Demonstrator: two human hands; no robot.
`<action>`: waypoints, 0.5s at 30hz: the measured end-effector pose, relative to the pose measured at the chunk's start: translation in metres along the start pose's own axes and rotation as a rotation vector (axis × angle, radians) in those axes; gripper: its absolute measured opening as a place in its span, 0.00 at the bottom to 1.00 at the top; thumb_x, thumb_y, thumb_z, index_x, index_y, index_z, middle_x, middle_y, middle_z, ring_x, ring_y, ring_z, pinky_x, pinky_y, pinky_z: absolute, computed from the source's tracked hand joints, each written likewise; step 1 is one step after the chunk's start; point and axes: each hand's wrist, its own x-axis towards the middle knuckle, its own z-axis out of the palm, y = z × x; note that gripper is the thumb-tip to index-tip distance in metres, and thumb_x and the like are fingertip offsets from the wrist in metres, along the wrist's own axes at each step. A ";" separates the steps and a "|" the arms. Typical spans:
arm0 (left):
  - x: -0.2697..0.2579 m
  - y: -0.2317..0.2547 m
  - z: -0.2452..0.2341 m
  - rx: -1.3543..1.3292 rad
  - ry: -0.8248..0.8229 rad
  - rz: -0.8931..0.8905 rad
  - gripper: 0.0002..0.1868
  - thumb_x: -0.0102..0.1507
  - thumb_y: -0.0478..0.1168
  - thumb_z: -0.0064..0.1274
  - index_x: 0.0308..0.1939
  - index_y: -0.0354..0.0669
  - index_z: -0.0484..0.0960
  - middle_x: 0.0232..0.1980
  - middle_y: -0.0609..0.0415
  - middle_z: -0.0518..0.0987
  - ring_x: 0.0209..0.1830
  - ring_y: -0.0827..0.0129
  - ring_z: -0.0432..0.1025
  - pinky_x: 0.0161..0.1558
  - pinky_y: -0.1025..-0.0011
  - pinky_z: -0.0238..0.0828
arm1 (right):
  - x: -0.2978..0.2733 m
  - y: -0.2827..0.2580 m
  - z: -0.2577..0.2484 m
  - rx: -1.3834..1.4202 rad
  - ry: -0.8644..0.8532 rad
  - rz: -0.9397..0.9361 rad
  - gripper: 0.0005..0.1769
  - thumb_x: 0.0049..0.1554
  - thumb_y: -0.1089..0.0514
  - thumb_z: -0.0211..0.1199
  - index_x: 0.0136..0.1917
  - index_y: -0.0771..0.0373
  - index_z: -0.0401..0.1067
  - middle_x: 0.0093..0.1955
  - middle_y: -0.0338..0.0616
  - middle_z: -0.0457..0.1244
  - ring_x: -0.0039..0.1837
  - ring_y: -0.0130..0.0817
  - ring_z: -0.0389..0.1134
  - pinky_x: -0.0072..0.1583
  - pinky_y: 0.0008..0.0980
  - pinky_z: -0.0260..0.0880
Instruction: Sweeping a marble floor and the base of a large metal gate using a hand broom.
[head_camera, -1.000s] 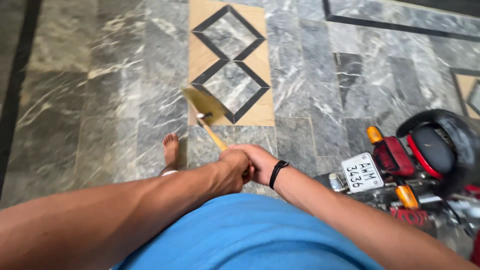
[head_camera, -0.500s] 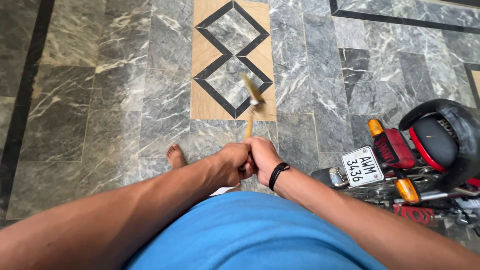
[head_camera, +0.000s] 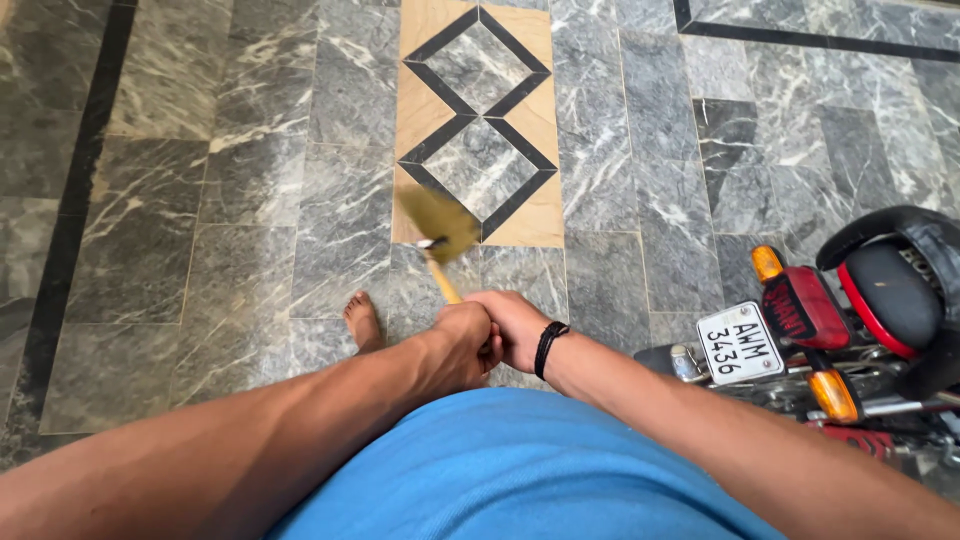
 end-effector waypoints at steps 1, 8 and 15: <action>-0.007 0.003 0.003 -0.003 0.000 0.005 0.16 0.70 0.36 0.33 0.29 0.40 0.72 0.20 0.57 0.69 0.13 0.76 0.61 0.14 0.78 0.58 | -0.005 -0.004 0.002 -0.004 -0.003 -0.004 0.12 0.58 0.49 0.60 0.38 0.57 0.70 0.28 0.31 0.57 0.24 0.20 0.52 0.24 0.17 0.47; -0.018 0.023 0.021 0.109 -0.061 0.105 0.13 0.66 0.35 0.37 0.26 0.40 0.70 0.21 0.53 0.67 0.15 0.70 0.60 0.16 0.71 0.54 | -0.039 -0.038 0.014 0.043 0.045 -0.213 0.03 0.54 0.52 0.59 0.40 0.50 0.68 0.30 0.31 0.57 0.27 0.23 0.54 0.24 0.24 0.46; 0.010 0.073 0.025 0.209 -0.362 0.139 0.16 0.69 0.41 0.39 0.26 0.44 0.68 0.20 0.58 0.66 0.15 0.74 0.57 0.16 0.76 0.54 | -0.014 -0.069 0.009 0.125 0.340 -0.388 0.05 0.56 0.58 0.57 0.39 0.60 0.68 0.28 0.38 0.56 0.25 0.28 0.55 0.26 0.29 0.53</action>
